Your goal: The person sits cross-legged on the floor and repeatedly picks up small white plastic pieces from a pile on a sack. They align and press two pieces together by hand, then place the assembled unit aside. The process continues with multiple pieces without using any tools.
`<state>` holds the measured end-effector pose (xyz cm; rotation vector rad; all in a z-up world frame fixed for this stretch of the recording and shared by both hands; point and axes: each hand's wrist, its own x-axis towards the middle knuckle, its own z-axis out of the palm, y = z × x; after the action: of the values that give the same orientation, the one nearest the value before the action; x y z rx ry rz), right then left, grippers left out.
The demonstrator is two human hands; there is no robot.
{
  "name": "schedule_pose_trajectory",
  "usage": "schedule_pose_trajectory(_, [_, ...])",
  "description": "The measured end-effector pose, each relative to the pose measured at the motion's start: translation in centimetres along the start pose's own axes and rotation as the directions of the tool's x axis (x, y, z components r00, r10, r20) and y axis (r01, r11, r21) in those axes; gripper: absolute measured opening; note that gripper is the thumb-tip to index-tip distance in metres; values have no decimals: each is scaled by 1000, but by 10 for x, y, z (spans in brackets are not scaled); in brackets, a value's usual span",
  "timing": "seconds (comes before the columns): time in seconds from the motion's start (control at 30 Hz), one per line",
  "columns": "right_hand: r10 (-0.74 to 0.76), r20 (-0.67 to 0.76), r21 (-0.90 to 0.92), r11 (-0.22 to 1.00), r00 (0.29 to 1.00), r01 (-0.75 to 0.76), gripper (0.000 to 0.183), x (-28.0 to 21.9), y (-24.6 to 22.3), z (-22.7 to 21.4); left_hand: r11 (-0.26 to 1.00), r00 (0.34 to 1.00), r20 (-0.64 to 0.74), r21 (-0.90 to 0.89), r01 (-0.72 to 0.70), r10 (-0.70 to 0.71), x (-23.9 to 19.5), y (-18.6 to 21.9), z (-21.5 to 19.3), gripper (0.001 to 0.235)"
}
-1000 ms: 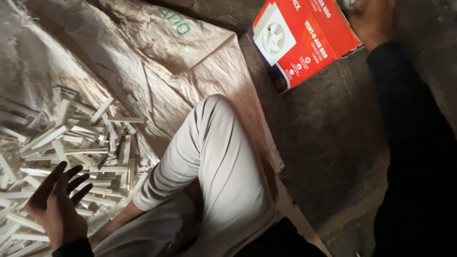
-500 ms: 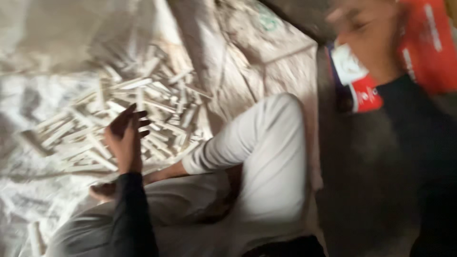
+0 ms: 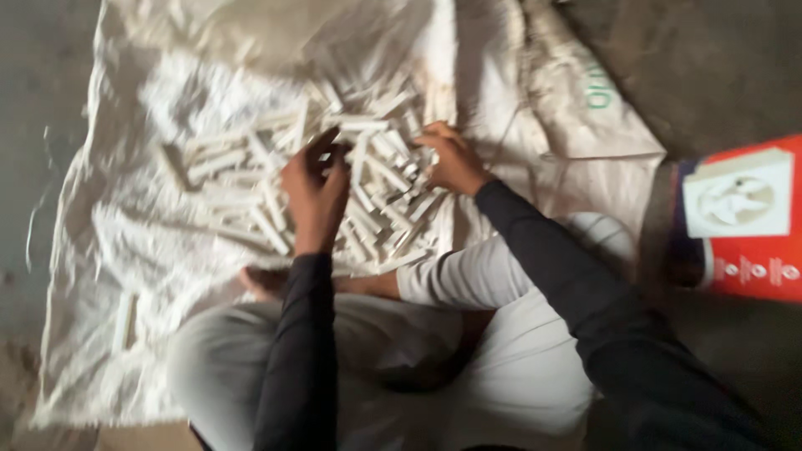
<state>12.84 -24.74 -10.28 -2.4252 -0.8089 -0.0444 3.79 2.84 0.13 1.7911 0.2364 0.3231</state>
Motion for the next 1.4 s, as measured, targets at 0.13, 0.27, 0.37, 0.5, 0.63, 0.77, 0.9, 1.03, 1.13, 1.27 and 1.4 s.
schedule_pose_trajectory(0.13, [-25, 55, 34, 999, 998, 23, 58, -21, -2, -7, 998, 998, -7, 4, -66, 66, 3, 10, 3, 31])
schedule_pose_trajectory(0.27, [70, 10, -88, 994, 997, -69, 43, -28, -24, -2, 987, 996, -15, 137, -87, 90, 1, 19, 1, 29])
schedule_pose_trajectory(0.37, [88, -72, -73, 993, 993, -94, 35, -23, -44, 2, 981, 993, -19, 159, -112, 117, -1, 18, -2, 28])
schedule_pose_trajectory(0.5, [26, -181, 131, 991, 983, -2, 31, -18, -67, -17, 983, 994, -18, 154, -102, 106, -1, 14, -4, 28])
schedule_pose_trajectory(0.63, [282, -143, 525, 834, 949, -169, 25, -16, -94, -29, 979, 1000, 8, 204, 11, -13, -3, 15, -3, 32])
schedule_pose_trajectory(0.77, [441, -101, 668, 694, 892, -268, 14, -23, -108, -27, 998, 982, 184, 45, -49, 40, -7, 16, 6, 43])
schedule_pose_trajectory(0.9, [418, -73, 836, 521, 906, -172, 9, -19, -111, -19, 965, 924, 302, 44, -259, 234, -15, 18, 16, 45])
schedule_pose_trajectory(1.03, [383, -50, 859, 487, 922, -156, 7, -18, -116, -10, 963, 909, 337, 21, -269, 247, -23, 16, 21, 46])
schedule_pose_trajectory(1.13, [393, -54, 848, 504, 918, -165, 6, -16, -117, -7, 977, 922, 351, 76, -200, 161, -24, 10, 22, 51])
schedule_pose_trajectory(1.27, [433, -92, 871, 471, 897, -138, 7, -7, -113, -11, 946, 914, 399, 262, -189, 72, -23, -5, 27, 59])
schedule_pose_trajectory(1.4, [513, 58, 955, 221, 857, -197, 10, -3, -115, -24, 928, 874, 474, 268, -257, 106, -26, -14, 31, 78])
